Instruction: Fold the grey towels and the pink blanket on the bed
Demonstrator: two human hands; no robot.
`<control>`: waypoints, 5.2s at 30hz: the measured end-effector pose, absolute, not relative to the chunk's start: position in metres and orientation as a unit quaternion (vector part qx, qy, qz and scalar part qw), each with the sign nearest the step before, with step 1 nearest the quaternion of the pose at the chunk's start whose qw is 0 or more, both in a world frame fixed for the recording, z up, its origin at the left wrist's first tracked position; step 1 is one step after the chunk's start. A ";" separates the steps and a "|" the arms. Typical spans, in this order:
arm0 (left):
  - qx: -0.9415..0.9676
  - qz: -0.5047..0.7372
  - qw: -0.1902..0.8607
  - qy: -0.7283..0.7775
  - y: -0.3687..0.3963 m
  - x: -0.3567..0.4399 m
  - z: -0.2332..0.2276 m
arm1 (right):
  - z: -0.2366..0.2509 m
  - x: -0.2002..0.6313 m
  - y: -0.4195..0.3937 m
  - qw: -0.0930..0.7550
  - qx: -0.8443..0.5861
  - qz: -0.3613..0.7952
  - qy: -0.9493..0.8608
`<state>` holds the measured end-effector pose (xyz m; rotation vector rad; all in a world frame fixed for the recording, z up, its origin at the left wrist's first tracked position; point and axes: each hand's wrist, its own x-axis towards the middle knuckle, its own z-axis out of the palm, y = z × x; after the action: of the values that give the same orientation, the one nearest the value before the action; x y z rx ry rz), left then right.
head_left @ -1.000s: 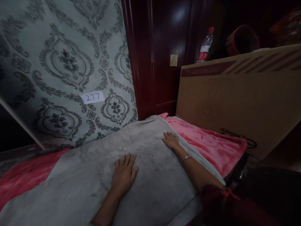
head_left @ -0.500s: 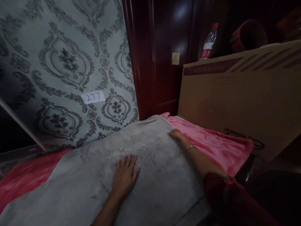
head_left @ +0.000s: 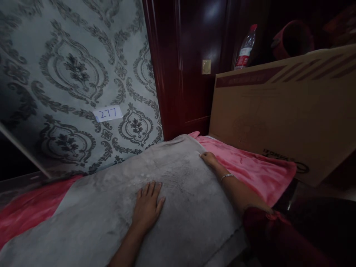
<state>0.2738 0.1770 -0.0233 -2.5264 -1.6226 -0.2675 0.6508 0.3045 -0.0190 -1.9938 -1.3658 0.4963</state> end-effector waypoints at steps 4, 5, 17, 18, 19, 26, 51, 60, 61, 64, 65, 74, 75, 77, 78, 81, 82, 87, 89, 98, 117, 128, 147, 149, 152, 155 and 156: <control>-0.840 -0.097 0.063 -0.531 0.177 0.275 -0.021 | -0.015 0.659 0.282 0.326 -0.753 0.241 -0.519; -0.840 -0.100 0.064 -0.529 0.177 0.275 -0.020 | -0.015 0.662 0.274 0.324 -0.751 0.253 -0.517; -0.837 -0.088 0.069 -0.535 0.172 0.279 -0.008 | -0.021 0.706 0.161 0.298 -0.749 0.330 -0.492; -0.837 -0.087 0.072 -0.535 0.172 0.280 -0.007 | -0.022 0.708 0.153 0.302 -0.749 0.331 -0.488; -0.837 -0.087 0.075 -0.535 0.172 0.280 -0.007 | -0.023 0.709 0.144 0.307 -0.748 0.334 -0.484; -0.834 -0.123 0.110 -0.527 0.163 0.281 -0.003 | -0.036 0.706 0.106 0.357 -0.745 0.340 -0.449; -0.862 -0.138 0.052 -0.486 0.101 0.218 -0.003 | -0.042 0.712 0.086 0.524 -0.605 0.397 -0.448; -0.849 -0.111 -0.005 -0.517 0.185 0.331 0.047 | -0.054 0.712 0.087 0.531 -0.608 0.416 -0.418; -0.842 -0.107 -0.003 -0.528 0.200 0.342 0.050 | -0.055 0.712 0.087 0.530 -0.606 0.422 -0.417; -0.823 -0.089 0.001 -0.560 0.245 0.369 0.052 | -0.057 0.712 0.087 0.522 -0.601 0.443 -0.412; -0.818 -0.080 0.001 -0.570 0.258 0.377 0.051 | -0.057 0.712 0.086 0.520 -0.601 0.448 -0.411; -0.798 -0.029 0.013 -0.602 0.325 0.422 0.032 | -0.042 0.708 0.077 0.520 -0.605 0.452 -0.400; -0.800 -0.030 0.018 -0.599 0.327 0.425 0.030 | -0.041 0.707 0.076 0.524 -0.606 0.450 -0.394; -0.809 -0.033 0.027 -0.586 0.330 0.430 0.027 | -0.041 0.705 0.075 0.531 -0.607 0.449 -0.385; -0.814 -0.035 0.031 -0.579 0.331 0.431 0.025 | -0.042 0.705 0.075 0.534 -0.607 0.449 -0.380; -0.827 -0.042 0.042 -0.560 0.333 0.433 0.024 | -0.046 0.704 0.075 0.544 -0.612 0.438 -0.371; -0.828 -0.044 0.045 -0.557 0.335 0.433 0.024 | -0.048 0.703 0.075 0.548 -0.614 0.431 -0.369; -0.826 -0.046 0.045 -0.559 0.348 0.432 0.024 | -0.050 0.701 0.075 0.565 -0.617 0.421 -0.350; -0.828 -0.036 0.037 -0.559 0.353 0.432 0.023 | -0.047 0.699 0.074 0.569 -0.617 0.421 -0.345; -0.836 -0.018 0.022 -0.548 0.351 0.429 0.021 | -0.039 0.697 0.074 0.579 -0.609 0.422 -0.340; -0.966 -0.032 -0.027 -0.254 0.168 0.451 0.016 | -0.056 0.711 0.082 0.580 -0.614 0.369 -0.389; -0.980 -0.021 -0.068 -0.187 0.090 0.438 -0.019 | -0.057 0.709 0.089 0.586 -0.604 0.362 -0.400; -0.948 -0.075 0.076 -0.300 0.067 0.470 -0.014 | -0.052 0.707 0.095 0.561 -0.638 0.339 -0.405; -0.952 -0.068 0.077 -0.289 0.066 0.470 -0.014 | -0.051 0.708 0.095 0.552 -0.642 0.343 -0.407; -0.958 -0.061 0.076 -0.271 0.063 0.467 -0.013 | -0.050 0.708 0.093 0.541 -0.646 0.348 -0.410; -0.954 -0.067 0.082 -0.281 0.059 0.458 -0.009 | -0.051 0.708 0.093 0.532 -0.653 0.344 -0.416; -0.949 -0.072 0.084 -0.295 0.057 0.453 -0.008 | -0.051 0.708 0.094 0.528 -0.656 0.339 -0.419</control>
<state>0.4532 0.0567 -0.0081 -2.8325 -0.8789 -0.2136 0.7078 0.0936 -0.0514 -1.5683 -1.0000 0.8103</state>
